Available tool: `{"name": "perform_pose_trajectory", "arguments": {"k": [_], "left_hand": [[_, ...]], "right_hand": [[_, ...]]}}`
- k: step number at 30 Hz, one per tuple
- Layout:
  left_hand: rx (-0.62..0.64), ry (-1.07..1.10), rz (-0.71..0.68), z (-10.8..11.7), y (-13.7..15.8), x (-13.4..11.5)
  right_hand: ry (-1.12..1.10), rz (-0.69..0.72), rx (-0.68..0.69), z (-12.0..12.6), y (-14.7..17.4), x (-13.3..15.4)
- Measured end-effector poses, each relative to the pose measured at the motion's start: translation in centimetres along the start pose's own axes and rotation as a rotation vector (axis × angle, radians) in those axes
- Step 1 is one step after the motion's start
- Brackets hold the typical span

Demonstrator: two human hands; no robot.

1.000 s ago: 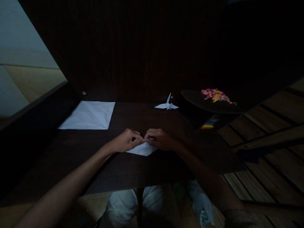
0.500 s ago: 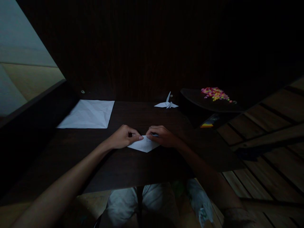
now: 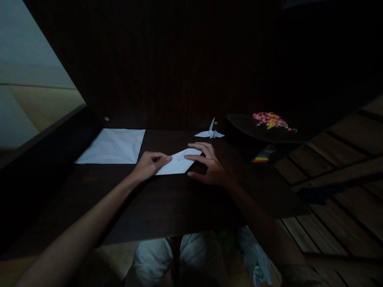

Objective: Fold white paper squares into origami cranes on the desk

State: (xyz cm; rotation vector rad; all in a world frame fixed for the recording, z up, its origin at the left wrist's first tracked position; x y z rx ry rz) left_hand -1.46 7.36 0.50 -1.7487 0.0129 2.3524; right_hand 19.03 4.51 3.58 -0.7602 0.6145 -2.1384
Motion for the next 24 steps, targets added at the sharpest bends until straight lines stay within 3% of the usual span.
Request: {"name": "perform_pose_trajectory", "arguments": {"k": [7,12,19,24], "left_hand": [[-0.035,0.259,0.109,-0.7,0.1,0.5],[0.024,0.253,0.105,-1.3,0.6,0.2],[-0.011,0.246,0.046,-2.0,1.1,-0.1],[-0.018,0.269,0.062,-2.7,1.5,-0.3]], "right_hand": [[0.026,-0.055,-0.241,-0.3,0.4,-0.5],[-0.067,-0.065,-0.241,-0.2,0.5,-1.2],[-0.216,-0.331,-0.335,-0.5,0.9,-2.2],[-0.466,-0.423,-0.284,-1.9,1.0,-2.8]]}}
Point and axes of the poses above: each hand's wrist, its own y-axis away from the middle knuckle, its own z-axis out of the back of the hand, x = y × z, the point moved 5 cm from there along -y, towards the middle knuckle, and after that the axes turned 5 degrees about -x, right-handed, at the moved point
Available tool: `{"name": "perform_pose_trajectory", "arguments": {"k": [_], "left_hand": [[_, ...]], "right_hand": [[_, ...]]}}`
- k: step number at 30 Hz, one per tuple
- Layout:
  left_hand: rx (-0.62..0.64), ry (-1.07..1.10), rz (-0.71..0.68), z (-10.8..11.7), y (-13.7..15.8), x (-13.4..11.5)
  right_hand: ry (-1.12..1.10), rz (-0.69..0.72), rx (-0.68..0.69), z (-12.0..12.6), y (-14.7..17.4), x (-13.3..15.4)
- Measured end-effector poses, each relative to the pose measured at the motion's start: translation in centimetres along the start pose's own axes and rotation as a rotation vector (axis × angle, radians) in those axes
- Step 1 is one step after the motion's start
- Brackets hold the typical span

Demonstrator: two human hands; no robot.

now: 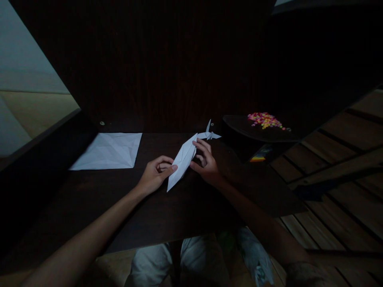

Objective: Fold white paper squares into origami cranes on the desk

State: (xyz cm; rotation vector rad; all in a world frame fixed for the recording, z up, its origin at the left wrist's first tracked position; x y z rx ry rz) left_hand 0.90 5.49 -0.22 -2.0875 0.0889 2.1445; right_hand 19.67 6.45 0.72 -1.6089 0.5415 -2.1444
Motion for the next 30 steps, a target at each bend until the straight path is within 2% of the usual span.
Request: {"name": "perform_pose_trajectory", "arguments": {"k": [7,11,18,23,26,30], "left_hand": [[0.018,0.084,0.057,-0.3,0.2,0.4],[0.045,0.073,0.052,-0.6,0.4,0.5],[0.081,0.06,0.048,-1.0,0.6,0.9],[0.024,-0.046,-0.039,-1.1,0.6,0.6],[-0.017,-0.126,-0.106,-1.1,0.6,0.3],[-0.022,-0.175,-0.115,-0.9,0.5,0.4]], "right_hand": [[-0.334,-0.109,0.147,-1.4,0.2,-0.6],[-0.435,-0.171,0.158,-1.6,0.4,-0.4],[-0.438,-0.295,0.185,-1.6,0.7,-0.6],[-0.408,-0.34,0.198,-1.7,0.9,-0.3],[-0.401,-0.339,0.22,-1.9,1.1,0.2],[-0.42,-0.325,0.24,-2.4,1.3,0.6]]}}
Point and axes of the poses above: each hand's wrist, its own y-axis away from the middle knuckle, its own z-axis out of the back of the hand, x = y × z, the point moved 5 cm from there along -y, towards the middle knuckle, and after that the axes turned 5 degrees about -x, right-handed, at the moved point
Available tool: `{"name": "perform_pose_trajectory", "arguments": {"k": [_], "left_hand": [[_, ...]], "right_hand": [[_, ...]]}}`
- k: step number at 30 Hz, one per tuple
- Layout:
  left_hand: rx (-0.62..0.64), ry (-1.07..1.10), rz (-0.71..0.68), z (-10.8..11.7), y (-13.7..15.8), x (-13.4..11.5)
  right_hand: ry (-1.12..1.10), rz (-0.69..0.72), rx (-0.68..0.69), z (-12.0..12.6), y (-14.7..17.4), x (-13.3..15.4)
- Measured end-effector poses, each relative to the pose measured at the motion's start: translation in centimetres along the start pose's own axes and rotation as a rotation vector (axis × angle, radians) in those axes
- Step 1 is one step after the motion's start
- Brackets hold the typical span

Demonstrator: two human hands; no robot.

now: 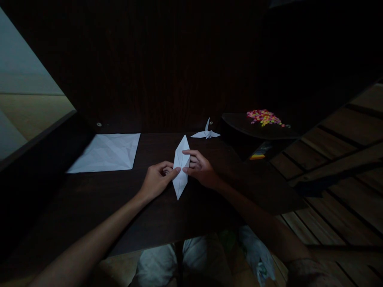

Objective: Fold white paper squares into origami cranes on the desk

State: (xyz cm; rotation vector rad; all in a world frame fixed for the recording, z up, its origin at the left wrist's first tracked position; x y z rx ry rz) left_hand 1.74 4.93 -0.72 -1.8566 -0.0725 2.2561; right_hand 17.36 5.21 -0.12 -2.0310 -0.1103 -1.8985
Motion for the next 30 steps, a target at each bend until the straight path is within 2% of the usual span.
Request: {"name": "perform_pose_trajectory", "arguments": {"k": [6,11,16,24,30], "left_hand": [[0.02,-0.048,-0.019,0.1,0.2,-0.5],[0.074,-0.03,-0.045,-0.1,0.3,-0.8],[0.056,0.013,-0.022,0.1,0.1,-0.3],[0.018,0.01,-0.002,0.3,-0.3,-0.6],[0.084,-0.02,-0.03,0.2,-0.2,-0.8]], "right_hand": [[-0.027,-0.027,-0.04,-0.2,-0.2,-0.6],[0.037,-0.02,-0.13,0.2,-0.2,-0.6],[0.106,0.009,-0.194,0.3,0.0,0.2],[0.15,0.009,-0.178,0.1,0.2,0.6],[0.184,0.023,-0.197,0.1,0.4,0.7]]}}
Point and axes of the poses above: each hand's wrist, its own y-axis away from the middle knuckle, its own z-axis out of the back of the hand, x = y × z, the point moved 5 cm from there along -y, towards the middle knuckle, and after that the axes turned 5 degrees about -x, right-handed, at the moved point
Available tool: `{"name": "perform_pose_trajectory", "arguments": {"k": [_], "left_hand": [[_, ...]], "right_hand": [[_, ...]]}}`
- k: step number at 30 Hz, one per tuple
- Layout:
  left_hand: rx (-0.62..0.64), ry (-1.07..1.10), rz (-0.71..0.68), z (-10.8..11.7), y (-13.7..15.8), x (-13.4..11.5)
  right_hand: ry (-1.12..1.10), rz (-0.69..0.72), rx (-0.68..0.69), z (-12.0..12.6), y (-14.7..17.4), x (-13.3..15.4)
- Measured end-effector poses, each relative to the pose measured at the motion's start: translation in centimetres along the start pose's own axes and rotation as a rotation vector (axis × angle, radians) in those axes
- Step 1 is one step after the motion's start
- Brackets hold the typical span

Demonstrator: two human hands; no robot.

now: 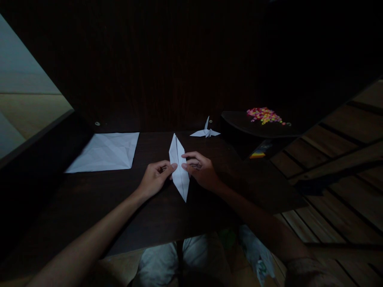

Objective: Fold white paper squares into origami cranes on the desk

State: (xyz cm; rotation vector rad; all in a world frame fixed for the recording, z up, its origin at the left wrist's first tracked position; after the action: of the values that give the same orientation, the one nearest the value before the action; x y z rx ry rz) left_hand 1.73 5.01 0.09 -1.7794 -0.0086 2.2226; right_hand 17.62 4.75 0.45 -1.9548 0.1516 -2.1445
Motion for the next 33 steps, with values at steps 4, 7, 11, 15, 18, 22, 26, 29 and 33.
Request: {"name": "perform_pose_trajectory", "arguments": {"k": [4,7,11,15,18,22,26,29,33], "left_hand": [[0.028,0.032,-0.003,-0.1,-0.1,-0.4],[0.04,0.104,0.011,-0.1,0.0,-0.7],[0.029,0.131,0.001,-0.1,0.1,-1.0],[0.008,0.087,-0.015,-0.1,0.3,-1.1],[-0.02,0.07,-0.026,0.0,0.3,-1.0],[-0.089,0.05,-0.034,0.4,0.3,-0.6],[-0.154,0.021,-0.047,0.6,0.3,-0.3],[-0.174,0.026,-0.072,0.6,0.3,-0.4],[-0.159,0.068,-0.081,0.4,0.4,-0.6]], "right_hand": [[0.007,0.026,-0.053,0.2,-0.1,0.0],[0.023,0.047,-0.126,0.6,-0.3,0.0],[0.129,0.133,-0.173,0.8,-0.3,0.1],[0.334,0.265,-0.158,0.8,-0.1,0.6],[0.362,0.286,-0.172,0.8,0.0,0.7],[0.144,0.168,-0.19,0.8,-0.1,0.3],[0.031,0.067,-0.162,0.7,-0.3,0.0],[0.034,0.048,-0.167,0.7,-0.4,0.1],[0.037,0.06,-0.163,0.6,-0.3,0.3]]}}
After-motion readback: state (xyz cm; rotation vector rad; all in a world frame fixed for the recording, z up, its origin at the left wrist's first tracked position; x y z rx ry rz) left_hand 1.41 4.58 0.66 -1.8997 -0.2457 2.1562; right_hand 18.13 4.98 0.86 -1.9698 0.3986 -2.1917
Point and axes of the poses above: each hand's wrist, its own y-axis away from the middle knuckle, its own z-axis out of the back of the hand, x = y × z, the point moved 5 cm from there along -y, towards the middle knuckle, and after that the axes turned 5 degrees about -x, right-handed, at the moved point
